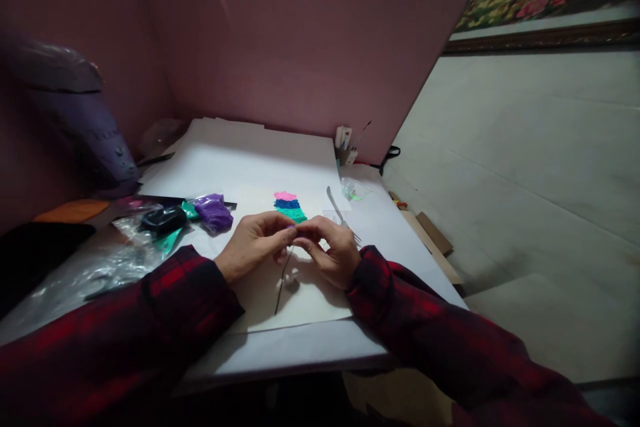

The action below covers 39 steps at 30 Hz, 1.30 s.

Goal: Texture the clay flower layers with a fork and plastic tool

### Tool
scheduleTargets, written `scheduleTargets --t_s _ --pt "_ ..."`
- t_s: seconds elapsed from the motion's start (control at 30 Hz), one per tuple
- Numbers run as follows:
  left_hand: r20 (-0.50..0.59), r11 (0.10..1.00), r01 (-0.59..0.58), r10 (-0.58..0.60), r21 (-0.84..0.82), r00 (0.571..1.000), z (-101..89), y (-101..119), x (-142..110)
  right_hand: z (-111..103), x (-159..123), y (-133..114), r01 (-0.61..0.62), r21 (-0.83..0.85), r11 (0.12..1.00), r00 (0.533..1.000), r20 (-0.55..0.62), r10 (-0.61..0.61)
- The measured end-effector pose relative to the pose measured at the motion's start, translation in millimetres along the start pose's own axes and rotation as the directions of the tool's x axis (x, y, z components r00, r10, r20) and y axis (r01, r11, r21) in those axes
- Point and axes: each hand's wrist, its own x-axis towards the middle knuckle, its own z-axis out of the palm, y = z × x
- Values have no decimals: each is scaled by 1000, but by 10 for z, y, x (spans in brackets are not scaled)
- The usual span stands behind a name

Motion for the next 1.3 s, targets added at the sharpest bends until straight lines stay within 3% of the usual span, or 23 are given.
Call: scheduleTargets --t_s 0.3,0.53,0.8,1.3 --pt "-23 999 3 -2 35 1000 20 14 -16 -13 12 1 50 -45 998 999 16 -50" --pt "-27 998 -24 25 50 999 11 15 -13 -1 18 -18 -20 -87 996 999 -45 16" --pt "-48 995 -68 72 77 996 -28 -29 6 0 15 20 25 -76 997 1000 18 -24" --pt "-89 995 -79 84 64 992 14 39 0 -27 -8 74 43 -115 992 996 -77 -52"
